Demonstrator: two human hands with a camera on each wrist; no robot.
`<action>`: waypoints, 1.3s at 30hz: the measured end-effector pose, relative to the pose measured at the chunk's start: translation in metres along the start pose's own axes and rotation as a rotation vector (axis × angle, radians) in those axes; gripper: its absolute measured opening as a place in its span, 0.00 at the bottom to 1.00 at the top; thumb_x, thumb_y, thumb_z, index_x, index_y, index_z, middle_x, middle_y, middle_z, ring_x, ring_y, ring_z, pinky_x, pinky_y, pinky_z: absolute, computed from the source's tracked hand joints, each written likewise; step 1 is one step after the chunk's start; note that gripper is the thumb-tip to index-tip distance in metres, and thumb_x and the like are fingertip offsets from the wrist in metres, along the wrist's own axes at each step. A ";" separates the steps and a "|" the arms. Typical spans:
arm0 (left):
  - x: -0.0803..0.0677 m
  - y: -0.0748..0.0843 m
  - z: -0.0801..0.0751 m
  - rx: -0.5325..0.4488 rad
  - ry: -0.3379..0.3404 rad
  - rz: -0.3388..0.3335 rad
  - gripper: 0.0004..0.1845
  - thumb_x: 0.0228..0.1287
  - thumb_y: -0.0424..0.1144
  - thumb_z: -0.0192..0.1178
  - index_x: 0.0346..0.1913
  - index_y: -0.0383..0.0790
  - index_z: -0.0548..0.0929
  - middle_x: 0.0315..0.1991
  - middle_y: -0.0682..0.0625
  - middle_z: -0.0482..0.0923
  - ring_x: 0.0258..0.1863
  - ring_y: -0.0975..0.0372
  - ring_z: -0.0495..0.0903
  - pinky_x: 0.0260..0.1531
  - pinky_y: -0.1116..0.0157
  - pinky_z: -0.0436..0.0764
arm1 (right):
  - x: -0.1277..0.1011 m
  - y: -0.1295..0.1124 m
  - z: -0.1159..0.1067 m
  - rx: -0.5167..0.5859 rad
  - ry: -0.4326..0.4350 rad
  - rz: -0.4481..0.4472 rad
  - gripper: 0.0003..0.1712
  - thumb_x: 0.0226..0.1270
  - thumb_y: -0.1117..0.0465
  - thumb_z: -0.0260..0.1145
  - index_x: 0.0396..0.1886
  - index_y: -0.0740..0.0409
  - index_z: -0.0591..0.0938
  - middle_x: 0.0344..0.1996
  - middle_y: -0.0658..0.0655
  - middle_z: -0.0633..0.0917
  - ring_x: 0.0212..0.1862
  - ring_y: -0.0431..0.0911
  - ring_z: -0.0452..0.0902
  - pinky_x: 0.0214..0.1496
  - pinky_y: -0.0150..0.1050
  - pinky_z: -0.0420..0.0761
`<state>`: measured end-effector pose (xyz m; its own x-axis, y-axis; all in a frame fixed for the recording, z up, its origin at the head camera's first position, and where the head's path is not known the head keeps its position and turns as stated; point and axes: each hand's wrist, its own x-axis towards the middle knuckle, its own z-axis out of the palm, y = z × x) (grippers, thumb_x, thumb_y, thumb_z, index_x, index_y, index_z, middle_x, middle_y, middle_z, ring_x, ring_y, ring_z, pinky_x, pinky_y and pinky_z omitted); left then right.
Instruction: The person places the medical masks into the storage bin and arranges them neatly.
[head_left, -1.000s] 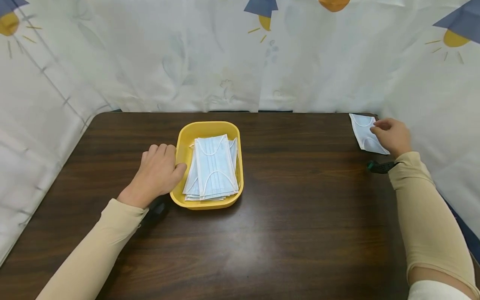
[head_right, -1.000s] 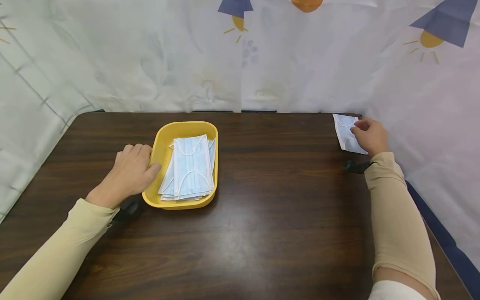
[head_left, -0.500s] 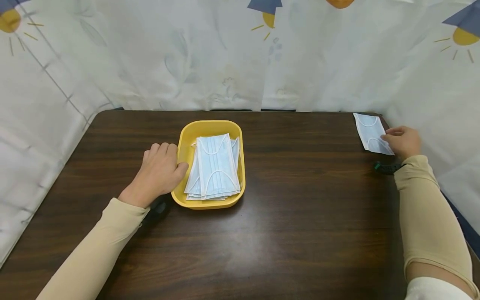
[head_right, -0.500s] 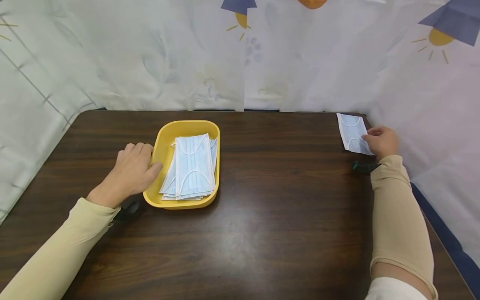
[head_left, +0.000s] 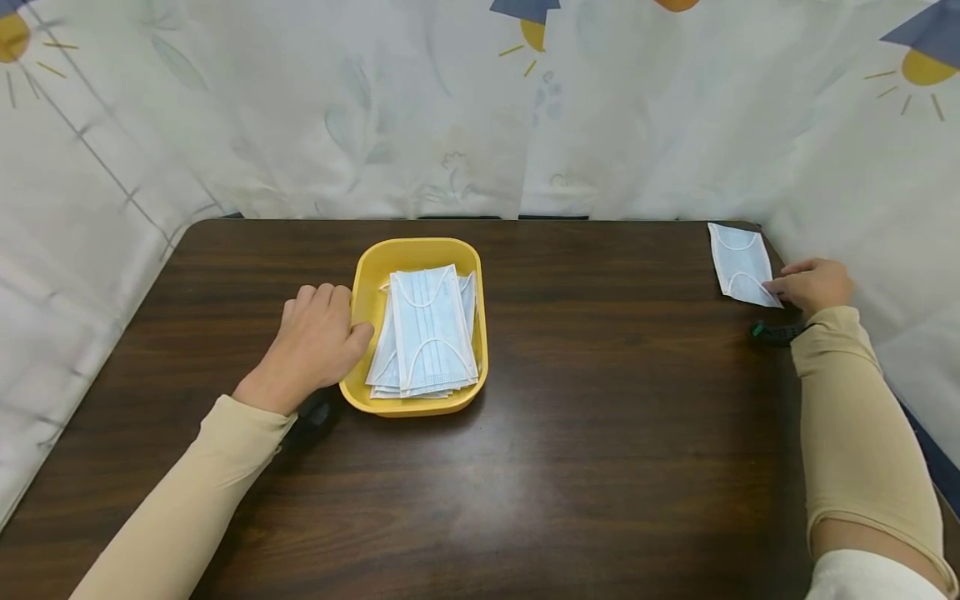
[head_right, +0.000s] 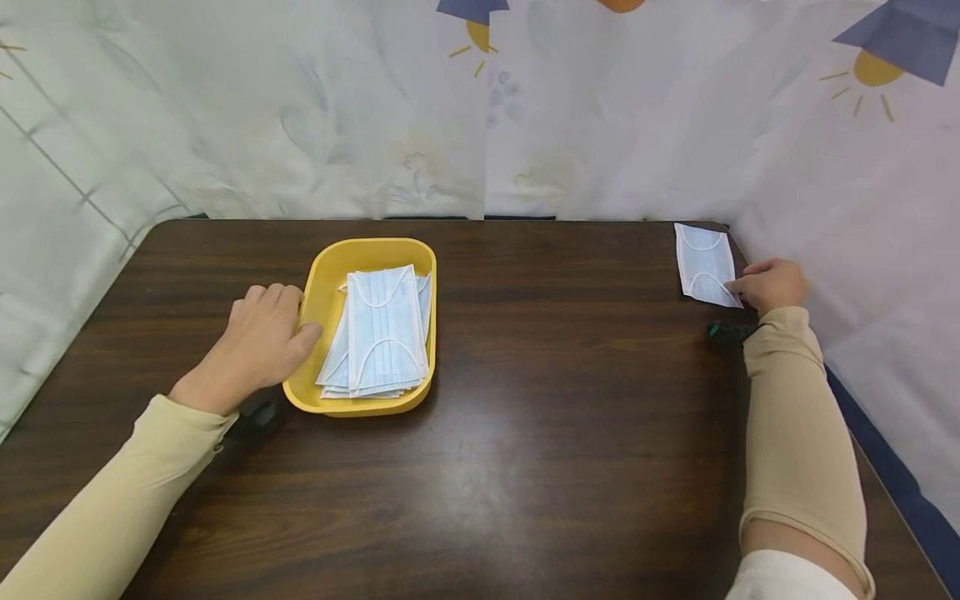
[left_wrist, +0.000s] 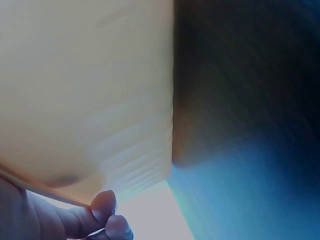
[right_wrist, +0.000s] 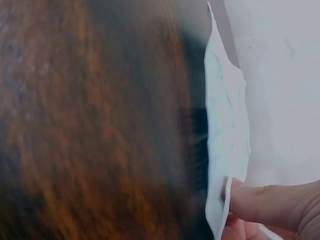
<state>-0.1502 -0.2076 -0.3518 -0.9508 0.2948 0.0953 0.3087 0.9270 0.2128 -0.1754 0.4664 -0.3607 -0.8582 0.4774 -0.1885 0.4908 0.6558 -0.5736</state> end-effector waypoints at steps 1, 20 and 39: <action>0.000 0.000 0.000 -0.001 0.000 0.000 0.16 0.66 0.42 0.45 0.38 0.29 0.73 0.32 0.41 0.69 0.37 0.46 0.65 0.35 0.56 0.61 | 0.001 0.000 -0.001 0.000 -0.017 0.006 0.32 0.65 0.55 0.73 0.58 0.74 0.74 0.09 0.27 0.73 0.21 0.27 0.73 0.28 0.32 0.75; 0.001 -0.001 -0.003 0.002 -0.008 -0.004 0.16 0.67 0.42 0.45 0.39 0.29 0.73 0.31 0.41 0.68 0.37 0.47 0.64 0.36 0.56 0.61 | 0.000 -0.012 -0.012 -0.069 -0.215 -0.045 0.38 0.67 0.44 0.70 0.58 0.72 0.72 0.20 0.38 0.83 0.27 0.31 0.80 0.34 0.35 0.81; 0.002 0.002 -0.007 0.000 0.023 0.023 0.14 0.65 0.41 0.45 0.36 0.30 0.72 0.30 0.41 0.69 0.36 0.46 0.65 0.34 0.55 0.62 | -0.004 -0.025 -0.012 -0.126 -0.134 -0.018 0.17 0.63 0.56 0.72 0.38 0.67 0.83 0.16 0.44 0.79 0.26 0.40 0.75 0.30 0.38 0.75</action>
<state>-0.1516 -0.2063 -0.3439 -0.9425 0.3109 0.1226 0.3308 0.9198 0.2108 -0.1823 0.4549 -0.3361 -0.8752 0.3884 -0.2882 0.4829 0.7358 -0.4747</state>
